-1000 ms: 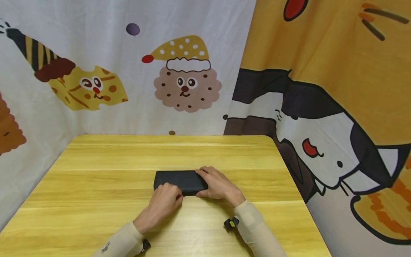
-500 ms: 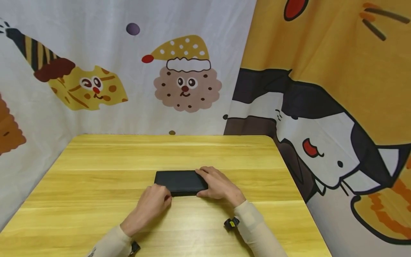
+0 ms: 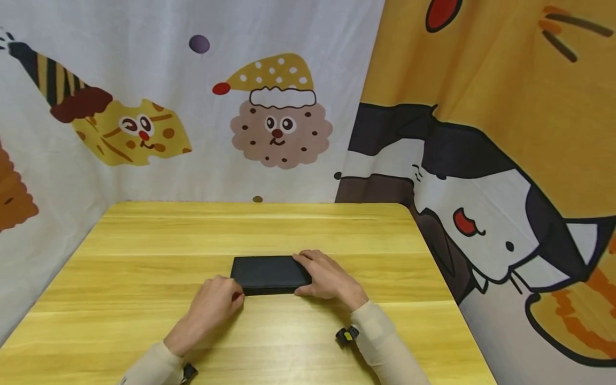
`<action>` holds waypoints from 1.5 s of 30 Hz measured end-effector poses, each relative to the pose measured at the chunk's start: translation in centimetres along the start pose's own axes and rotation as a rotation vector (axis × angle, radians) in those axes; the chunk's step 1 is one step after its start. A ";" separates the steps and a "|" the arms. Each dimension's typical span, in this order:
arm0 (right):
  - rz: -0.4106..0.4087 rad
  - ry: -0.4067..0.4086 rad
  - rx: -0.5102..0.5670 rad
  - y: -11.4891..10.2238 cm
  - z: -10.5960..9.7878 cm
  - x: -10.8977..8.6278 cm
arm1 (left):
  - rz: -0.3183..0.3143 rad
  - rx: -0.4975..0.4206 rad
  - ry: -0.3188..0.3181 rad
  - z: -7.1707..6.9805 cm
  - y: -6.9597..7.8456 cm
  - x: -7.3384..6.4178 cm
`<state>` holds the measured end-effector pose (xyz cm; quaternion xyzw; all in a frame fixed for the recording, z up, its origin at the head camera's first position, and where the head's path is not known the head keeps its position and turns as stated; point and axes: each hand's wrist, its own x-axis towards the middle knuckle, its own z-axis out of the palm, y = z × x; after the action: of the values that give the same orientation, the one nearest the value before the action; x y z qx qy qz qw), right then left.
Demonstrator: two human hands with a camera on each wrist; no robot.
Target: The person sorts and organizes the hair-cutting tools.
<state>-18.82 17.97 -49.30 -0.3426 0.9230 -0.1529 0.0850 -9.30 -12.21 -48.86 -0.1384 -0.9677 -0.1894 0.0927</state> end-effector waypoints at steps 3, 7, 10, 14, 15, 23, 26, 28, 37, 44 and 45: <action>0.003 -0.001 0.000 0.0 0.0 0.0 | -0.008 -0.004 -0.004 -0.3 -0.4 -0.1; 0.004 -0.003 -0.001 -0.1 0.0 -0.1 | -0.017 -0.006 -0.009 -0.5 -0.9 -0.2; 0.009 -0.005 0.005 -0.1 0.0 -0.1 | -0.022 -0.009 -0.011 -0.6 -1.2 -0.2; 0.021 -0.010 0.015 -0.1 -0.1 0.0 | -0.027 -0.014 -0.003 -0.7 -1.7 -0.3; 0.023 -0.010 0.015 -0.1 -0.1 -0.1 | -0.030 -0.020 -0.004 -0.7 -1.8 -0.3; 0.036 -0.013 0.025 -0.1 -0.1 0.0 | -0.068 -0.068 -0.041 -0.9 -3.2 0.1; 0.040 -0.011 0.029 -0.1 -0.2 0.0 | -0.087 -0.090 -0.056 -0.9 -3.8 0.2; 0.042 -0.013 0.033 -0.1 -0.1 -0.1 | -0.092 -0.104 -0.061 -1.0 -4.2 0.3; 0.047 -0.014 0.039 0.0 0.0 0.0 | -0.053 -0.086 -0.060 -1.0 -5.3 1.3; 0.038 -0.011 0.043 0.0 0.0 0.0 | 0.009 -0.056 -0.059 -1.0 -6.1 2.3; 0.037 -0.012 0.043 0.0 0.0 0.0 | 0.017 -0.046 -0.058 -1.0 -6.2 2.5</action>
<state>-18.78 17.98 -49.33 -0.3246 0.9251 -0.1692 0.1006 -13.39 -17.52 -49.49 -0.1541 -0.9642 -0.2066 0.0632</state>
